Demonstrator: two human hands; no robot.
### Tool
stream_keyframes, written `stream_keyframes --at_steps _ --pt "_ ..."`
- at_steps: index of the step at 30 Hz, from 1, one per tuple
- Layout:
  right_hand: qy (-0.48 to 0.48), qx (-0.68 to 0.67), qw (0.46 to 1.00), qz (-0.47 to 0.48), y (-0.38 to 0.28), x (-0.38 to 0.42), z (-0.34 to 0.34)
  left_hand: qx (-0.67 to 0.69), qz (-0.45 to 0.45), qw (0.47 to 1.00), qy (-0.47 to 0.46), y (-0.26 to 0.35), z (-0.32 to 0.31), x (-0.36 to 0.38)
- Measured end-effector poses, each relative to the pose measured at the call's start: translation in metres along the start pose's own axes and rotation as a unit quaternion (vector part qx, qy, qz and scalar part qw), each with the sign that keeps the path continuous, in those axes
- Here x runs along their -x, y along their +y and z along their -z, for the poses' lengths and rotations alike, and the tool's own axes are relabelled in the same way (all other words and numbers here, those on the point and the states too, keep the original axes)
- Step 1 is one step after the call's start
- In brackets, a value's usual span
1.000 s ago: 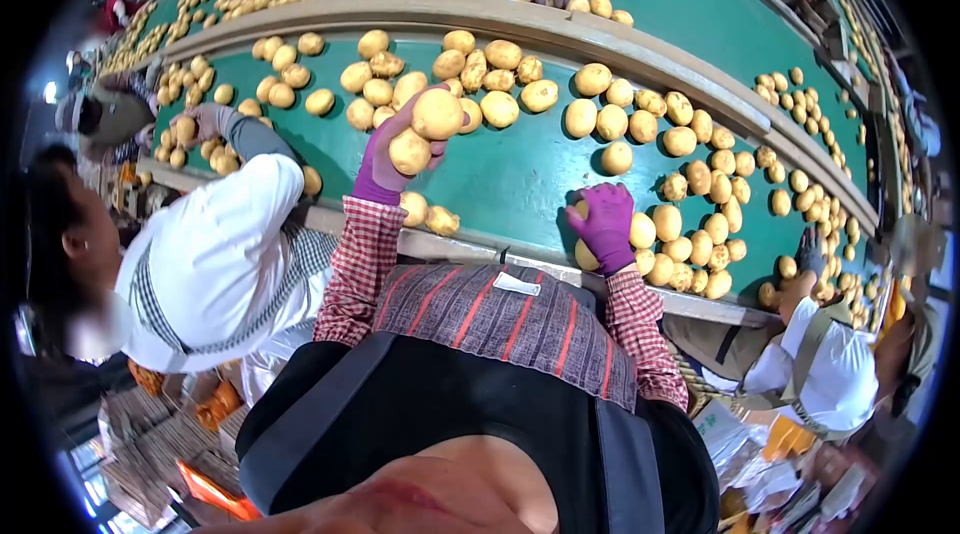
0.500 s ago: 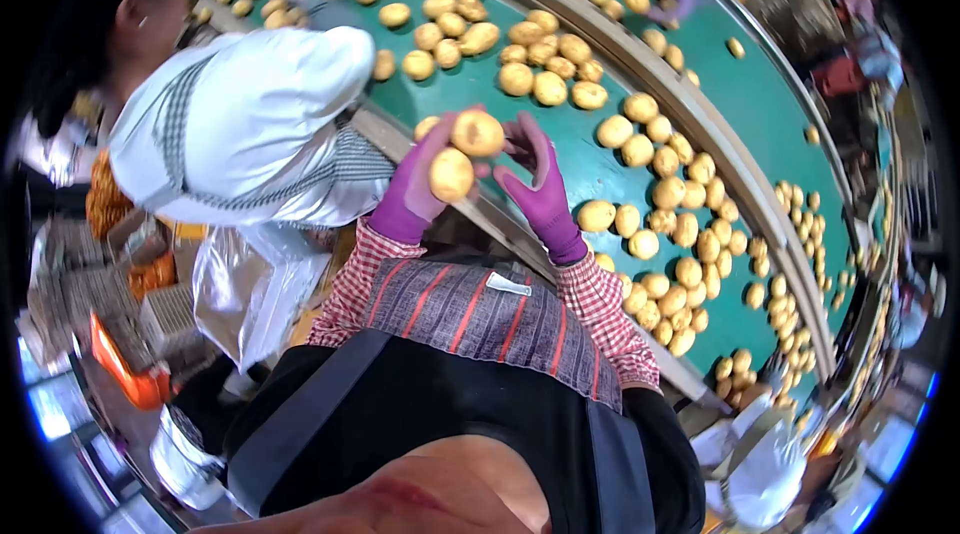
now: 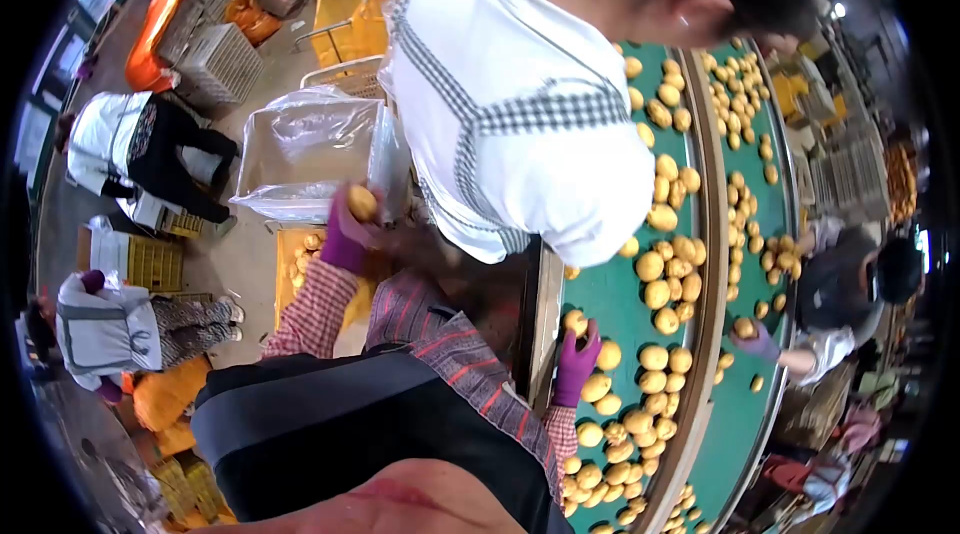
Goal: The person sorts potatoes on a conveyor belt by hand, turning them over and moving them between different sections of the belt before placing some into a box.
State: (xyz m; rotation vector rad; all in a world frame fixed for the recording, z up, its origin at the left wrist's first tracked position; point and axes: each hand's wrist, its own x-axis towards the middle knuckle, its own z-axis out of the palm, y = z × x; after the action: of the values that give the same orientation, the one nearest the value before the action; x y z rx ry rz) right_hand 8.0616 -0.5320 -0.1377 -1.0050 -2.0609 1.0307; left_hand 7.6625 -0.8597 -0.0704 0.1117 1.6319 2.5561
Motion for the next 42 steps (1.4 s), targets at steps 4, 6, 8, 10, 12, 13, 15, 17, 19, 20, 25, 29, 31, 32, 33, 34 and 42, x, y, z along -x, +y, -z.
stream_keyframes --at_steps 4,6,8,10,12,13,15,17,19,20,25,29,31,32,33,34,42 --pt "-0.043 0.058 0.997 0.000 -0.006 0.002 0.000 -0.062 -0.158 0.982 -0.080 0.073 -0.039 -0.115" --pt "-0.048 0.065 0.997 -0.015 -0.012 -0.001 -0.003 -0.105 -0.157 0.982 -0.020 0.078 -0.081 -0.180" --pt "-0.041 0.083 0.996 0.006 -0.015 0.000 -0.006 0.056 0.016 0.996 0.065 0.066 -0.093 -0.211" --pt "-0.035 0.108 0.993 0.022 -0.019 0.004 -0.009 -0.208 -0.122 0.962 0.131 0.072 -0.112 -0.211" --pt "-0.006 0.098 0.995 0.018 -0.023 0.014 -0.014 -0.245 -0.260 0.916 0.182 0.015 -0.090 -0.207" --pt "0.014 0.096 0.995 0.006 -0.027 0.021 -0.014 -0.290 -0.243 0.917 0.128 -0.005 -0.065 -0.189" --pt "0.041 0.108 0.993 -0.004 -0.065 0.024 -0.008 -0.390 -0.300 0.867 0.081 -0.051 -0.037 -0.101" --pt "0.092 0.210 0.971 0.064 -0.052 0.027 -0.002 -0.425 -0.363 0.828 0.038 -0.085 -0.033 0.003" --pt "0.069 0.275 0.958 0.040 -0.033 0.027 0.014 -0.452 -0.252 0.833 -0.197 -0.128 -0.014 0.090" --pt "0.112 0.306 0.943 0.067 -0.025 0.032 0.016 -0.431 -0.316 0.778 -0.330 -0.135 -0.021 0.098" --pt "0.079 0.339 0.935 -0.058 -0.005 0.067 0.050 -0.337 -0.213 0.606 -0.689 -0.128 -0.164 0.153" --pt "0.074 0.372 0.915 -0.139 0.024 0.138 0.105 -0.367 -0.442 0.618 -0.537 -0.177 -0.265 0.221" --pt "0.088 0.429 0.884 -0.164 0.021 0.168 0.131 -0.490 -0.379 0.545 -0.565 -0.189 -0.276 0.239" --pt "0.073 0.445 0.871 -0.196 0.030 0.189 0.148 -0.544 -0.352 0.506 -0.569 -0.197 -0.282 0.260" --pt "0.116 0.461 0.859 -0.190 0.038 0.213 0.165 -0.539 -0.335 0.520 -0.571 -0.203 -0.283 0.281" --pt "0.096 0.418 0.869 -0.248 0.036 0.231 0.190 -0.536 -0.318 0.533 -0.572 -0.210 -0.280 0.298" --pt "0.280 0.495 0.729 -0.381 0.109 0.339 0.308 -0.373 -0.191 0.509 -0.752 -0.223 -0.264 0.457"
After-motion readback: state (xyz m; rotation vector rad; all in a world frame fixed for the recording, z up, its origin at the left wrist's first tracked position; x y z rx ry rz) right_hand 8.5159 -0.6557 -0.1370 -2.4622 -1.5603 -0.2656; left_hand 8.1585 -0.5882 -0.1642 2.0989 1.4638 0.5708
